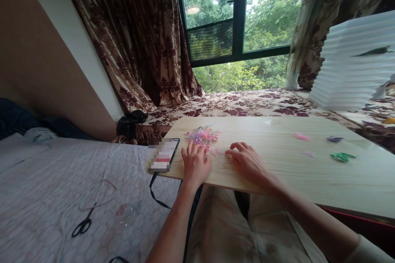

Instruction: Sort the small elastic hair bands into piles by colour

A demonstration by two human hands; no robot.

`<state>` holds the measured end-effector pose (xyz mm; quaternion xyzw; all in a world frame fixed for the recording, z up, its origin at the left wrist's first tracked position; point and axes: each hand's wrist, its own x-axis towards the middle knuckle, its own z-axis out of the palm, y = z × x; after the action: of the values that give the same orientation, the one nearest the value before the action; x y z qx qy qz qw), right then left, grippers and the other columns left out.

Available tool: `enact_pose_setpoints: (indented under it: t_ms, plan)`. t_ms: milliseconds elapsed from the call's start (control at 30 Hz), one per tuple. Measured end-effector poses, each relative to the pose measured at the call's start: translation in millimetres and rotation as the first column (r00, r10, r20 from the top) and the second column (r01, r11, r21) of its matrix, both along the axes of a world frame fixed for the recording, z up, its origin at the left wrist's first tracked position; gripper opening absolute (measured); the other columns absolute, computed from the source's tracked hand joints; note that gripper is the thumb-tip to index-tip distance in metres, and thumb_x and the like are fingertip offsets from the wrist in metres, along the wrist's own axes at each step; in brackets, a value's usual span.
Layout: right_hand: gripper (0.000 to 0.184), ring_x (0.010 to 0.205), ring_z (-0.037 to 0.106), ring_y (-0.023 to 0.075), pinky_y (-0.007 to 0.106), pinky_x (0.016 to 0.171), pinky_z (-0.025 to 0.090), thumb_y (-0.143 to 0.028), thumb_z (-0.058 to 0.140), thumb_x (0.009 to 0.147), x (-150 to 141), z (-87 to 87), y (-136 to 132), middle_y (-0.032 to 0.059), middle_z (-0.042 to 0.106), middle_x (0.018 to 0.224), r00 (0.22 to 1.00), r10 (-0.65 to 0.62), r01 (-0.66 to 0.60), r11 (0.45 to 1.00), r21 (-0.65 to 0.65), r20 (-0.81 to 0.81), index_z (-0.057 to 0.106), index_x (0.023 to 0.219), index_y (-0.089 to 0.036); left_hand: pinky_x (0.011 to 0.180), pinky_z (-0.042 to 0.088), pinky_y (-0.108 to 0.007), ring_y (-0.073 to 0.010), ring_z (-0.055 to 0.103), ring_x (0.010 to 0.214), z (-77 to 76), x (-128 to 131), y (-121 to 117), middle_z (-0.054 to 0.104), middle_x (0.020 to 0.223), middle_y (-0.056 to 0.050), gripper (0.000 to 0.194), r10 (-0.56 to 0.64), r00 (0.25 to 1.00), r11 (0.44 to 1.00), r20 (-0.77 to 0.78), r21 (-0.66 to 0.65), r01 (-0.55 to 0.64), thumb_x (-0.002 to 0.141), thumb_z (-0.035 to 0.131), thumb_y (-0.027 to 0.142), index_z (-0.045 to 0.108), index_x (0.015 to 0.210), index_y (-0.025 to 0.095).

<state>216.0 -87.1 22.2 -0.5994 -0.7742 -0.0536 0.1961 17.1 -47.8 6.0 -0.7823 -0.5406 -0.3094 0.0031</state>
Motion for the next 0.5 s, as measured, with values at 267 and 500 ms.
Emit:
enact_pose_setpoints:
  t_ms: [267, 500]
  plan:
    - [0.031, 0.103, 0.055, 0.0248, 0.038, 0.087, 0.042, -0.010, 0.049, 0.086, 4.0, -4.7, -0.2, 0.0104, 0.067, 0.110, 0.998, -0.019, 0.025, 0.995, 0.098, -0.067, 0.075, 0.099, -0.021, 0.118, 0.021, -0.061, -0.0310, 0.037, 0.141, 0.5, -0.7, 0.7, 0.065, 0.128, -0.008, 0.033, -0.008, 1.000, 1.000, 0.003, -0.013, 0.008, 0.087, 0.053, 0.024, 0.066, 0.117, 0.023]
    - [0.039, 0.105, 0.054, 0.0245, 0.038, 0.090, 0.043, -0.006, 0.047, 0.083, 4.1, -6.3, 0.6, 0.0101, 0.066, 0.113, 0.997, 0.003, 0.003, 0.997, 0.083, -0.071, 0.074, 0.106, -0.022, 0.118, 0.021, -0.062, -0.0310, 0.036, 0.141, -0.4, -0.7, 1.2, 0.064, 0.128, -0.008, 0.033, -0.008, 1.000, 1.000, -0.001, -0.012, 0.008, 0.087, 0.052, 0.024, 0.066, 0.117, 0.023]
